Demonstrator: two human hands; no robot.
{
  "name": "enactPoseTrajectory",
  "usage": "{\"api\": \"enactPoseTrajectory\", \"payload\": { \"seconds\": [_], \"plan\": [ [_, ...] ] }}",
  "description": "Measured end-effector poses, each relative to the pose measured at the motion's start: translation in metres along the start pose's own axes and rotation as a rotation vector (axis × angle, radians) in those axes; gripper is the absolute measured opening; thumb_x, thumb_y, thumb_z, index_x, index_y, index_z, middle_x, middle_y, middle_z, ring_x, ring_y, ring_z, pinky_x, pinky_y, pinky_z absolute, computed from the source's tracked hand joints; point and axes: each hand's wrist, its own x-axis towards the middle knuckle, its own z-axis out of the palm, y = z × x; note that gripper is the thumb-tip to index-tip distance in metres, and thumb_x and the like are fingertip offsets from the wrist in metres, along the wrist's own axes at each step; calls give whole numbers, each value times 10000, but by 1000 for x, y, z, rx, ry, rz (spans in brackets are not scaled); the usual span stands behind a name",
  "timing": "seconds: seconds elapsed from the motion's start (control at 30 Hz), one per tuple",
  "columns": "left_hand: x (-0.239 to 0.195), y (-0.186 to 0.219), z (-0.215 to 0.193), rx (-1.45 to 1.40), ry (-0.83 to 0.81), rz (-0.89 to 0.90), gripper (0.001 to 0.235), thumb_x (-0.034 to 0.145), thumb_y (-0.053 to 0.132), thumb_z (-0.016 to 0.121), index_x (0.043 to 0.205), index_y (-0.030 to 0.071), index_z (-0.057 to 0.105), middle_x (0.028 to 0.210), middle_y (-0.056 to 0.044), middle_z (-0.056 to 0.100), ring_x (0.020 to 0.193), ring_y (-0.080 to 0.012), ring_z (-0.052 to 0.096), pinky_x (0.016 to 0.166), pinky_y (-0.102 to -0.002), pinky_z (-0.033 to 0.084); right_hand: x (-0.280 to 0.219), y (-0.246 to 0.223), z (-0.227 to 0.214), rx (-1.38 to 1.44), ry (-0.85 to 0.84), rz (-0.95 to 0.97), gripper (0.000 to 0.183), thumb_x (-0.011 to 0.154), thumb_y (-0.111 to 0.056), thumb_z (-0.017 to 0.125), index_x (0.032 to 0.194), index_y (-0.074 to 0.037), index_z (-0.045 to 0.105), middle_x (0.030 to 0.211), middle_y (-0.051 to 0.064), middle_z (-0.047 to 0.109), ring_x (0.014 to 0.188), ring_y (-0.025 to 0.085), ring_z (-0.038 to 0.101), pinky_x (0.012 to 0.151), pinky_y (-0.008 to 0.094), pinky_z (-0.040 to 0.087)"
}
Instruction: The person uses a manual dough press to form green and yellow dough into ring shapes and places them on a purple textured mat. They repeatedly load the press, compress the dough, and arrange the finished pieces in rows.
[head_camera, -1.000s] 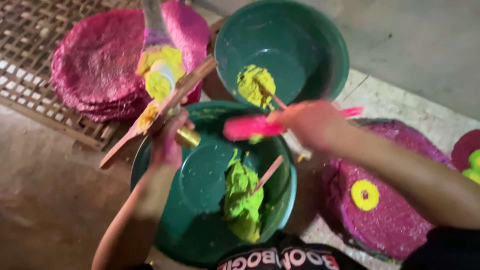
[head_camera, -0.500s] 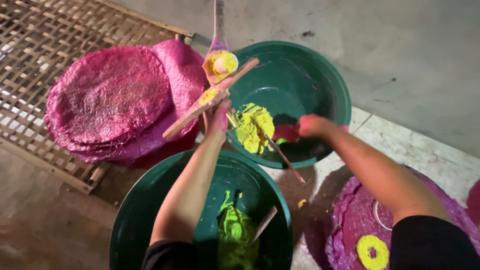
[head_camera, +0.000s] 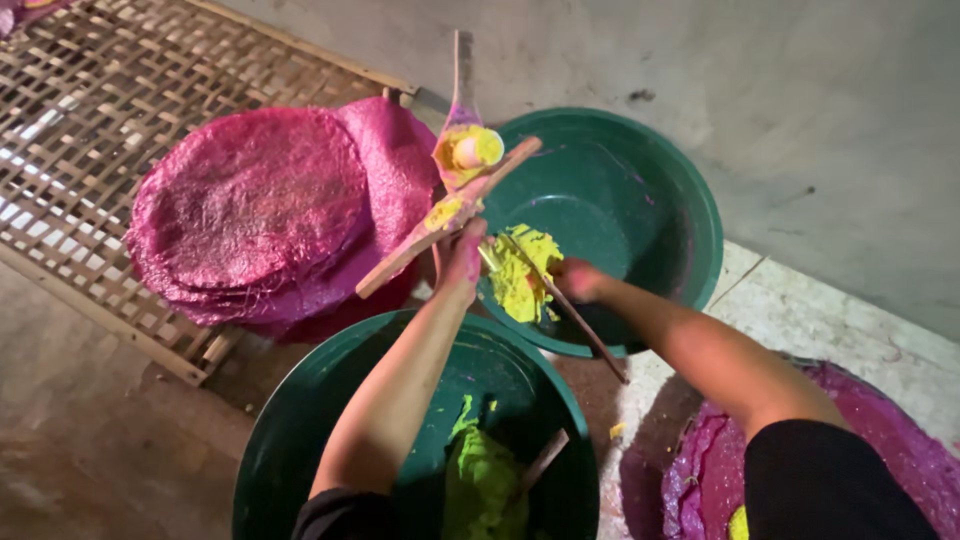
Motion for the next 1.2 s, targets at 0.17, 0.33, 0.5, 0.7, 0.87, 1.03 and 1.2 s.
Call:
{"api": "enactPoseTrajectory", "payload": {
  "seconds": [0.17,0.33,0.5,0.7,0.87,1.03,1.2],
  "plan": [
    [4,-6,-2,-29,-18,-14,312,853,125,722,1157,64,677,1070,-22,674,868,-133,642,694,-314,573,-20,9,-13,524,-74,193,271,957,-289,608,1013,-61,744,648,67,588,501,153,502,444,332,373],
    [10,-5,-3,-130,-67,12,342,902,122,728,1228,57,648,1122,-49,655,923,-145,610,705,-327,567,-39,-2,-27,652,86,278,270,995,-257,609,905,-22,706,569,38,520,433,135,459,400,311,320],
    [12,-18,-3,-142,-105,3,393,881,131,727,1254,100,608,1150,-21,654,957,-131,638,709,-324,578,-66,-8,-39,475,209,27,311,1046,-306,597,866,-71,691,625,-49,539,545,52,481,486,243,376],
    [21,-11,-17,-199,-54,-53,366,901,172,746,1237,67,645,1081,-37,658,873,-155,639,698,-334,566,-106,-31,-86,678,324,184,260,1019,-327,587,910,-121,702,612,-72,479,519,49,406,466,245,293],
    [-38,65,-28,-317,-176,-319,347,828,194,711,1156,117,630,920,-34,631,817,-166,645,702,-386,566,-145,-85,-149,540,428,25,257,1051,-284,604,915,-89,701,730,-92,524,638,24,446,547,219,356],
    [-161,174,-39,-464,-702,-189,393,893,143,727,1242,50,571,1092,-75,583,1079,-227,621,1079,-494,530,-184,-191,-182,421,471,61,300,1080,-289,599,899,-55,646,726,-51,505,653,60,440,560,243,352],
    [-250,265,-73,-360,-632,-127,514,865,139,718,1344,109,536,1352,-67,550,1432,-296,490,1179,-569,467,-200,-299,-173,82,206,10,279,1053,-271,569,986,-60,739,698,19,561,661,90,497,594,289,422]
  ]
}}
